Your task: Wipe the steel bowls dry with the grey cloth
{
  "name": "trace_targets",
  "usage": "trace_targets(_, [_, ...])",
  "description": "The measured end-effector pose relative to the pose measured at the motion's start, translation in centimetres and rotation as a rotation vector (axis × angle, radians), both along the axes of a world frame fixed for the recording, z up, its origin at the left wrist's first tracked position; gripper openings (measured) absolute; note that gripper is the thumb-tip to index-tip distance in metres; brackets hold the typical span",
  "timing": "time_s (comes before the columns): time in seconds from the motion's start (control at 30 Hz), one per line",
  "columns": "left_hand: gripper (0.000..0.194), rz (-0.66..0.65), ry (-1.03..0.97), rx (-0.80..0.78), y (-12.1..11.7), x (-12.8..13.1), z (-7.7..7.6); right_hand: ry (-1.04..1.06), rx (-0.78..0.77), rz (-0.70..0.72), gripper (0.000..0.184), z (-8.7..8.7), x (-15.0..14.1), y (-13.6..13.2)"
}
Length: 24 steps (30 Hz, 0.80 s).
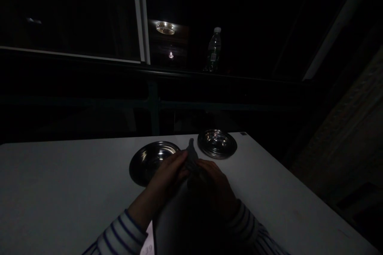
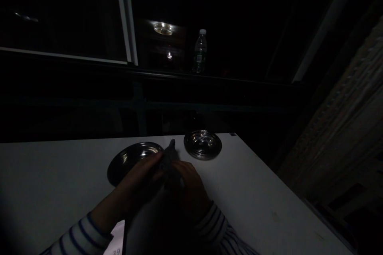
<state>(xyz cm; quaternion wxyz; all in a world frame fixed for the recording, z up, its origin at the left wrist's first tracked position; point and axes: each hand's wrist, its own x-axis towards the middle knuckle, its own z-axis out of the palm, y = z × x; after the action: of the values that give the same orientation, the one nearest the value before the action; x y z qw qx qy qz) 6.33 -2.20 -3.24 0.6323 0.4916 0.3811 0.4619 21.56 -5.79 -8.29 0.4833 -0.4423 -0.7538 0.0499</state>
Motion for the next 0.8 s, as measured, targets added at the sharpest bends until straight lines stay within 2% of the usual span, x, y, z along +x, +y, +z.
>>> trace_targets(0.13, [0.048,-0.004,-0.026,-0.147,-0.2,0.5,-0.5,0.185,-0.118,0.074,0.031,-0.3,-0.1,0.1])
trace_targets(0.27, [0.049,0.015,-0.025,-0.167,-0.2,0.6,-0.5,0.359,-0.205,0.108,0.027,-0.3,-0.3,0.0])
trace_targets(0.37, [0.048,-0.059,-0.007,-0.096,-0.2,0.5,-0.5,0.475,-0.278,0.141,0.026,0.1,-0.7,0.0])
trace_targets(0.47, [0.039,-0.165,0.086,0.054,-0.1,0.2,-0.5,0.583,-0.351,0.168,0.026,0.5,-0.8,-0.1])
trace_targets(0.57, [0.031,-0.217,0.197,0.231,0.0,0.1,-0.5,0.656,-0.401,0.115,0.029,0.7,-0.9,-0.1])
trace_targets(0.67, [0.031,-0.261,0.27,0.341,-0.1,0.2,-0.4,0.638,-0.374,0.047,0.029,0.7,-1.0,-0.2])
trace_targets(0.73, [0.032,-0.255,0.306,0.353,-0.2,0.2,-0.3,0.595,-0.346,0.007,0.024,0.9,-1.1,-0.3])
trace_targets(0.8, [0.033,-0.183,0.34,0.318,-0.2,0.0,-0.2,0.573,-0.32,-0.047,0.021,1.2,-1.0,-0.4])
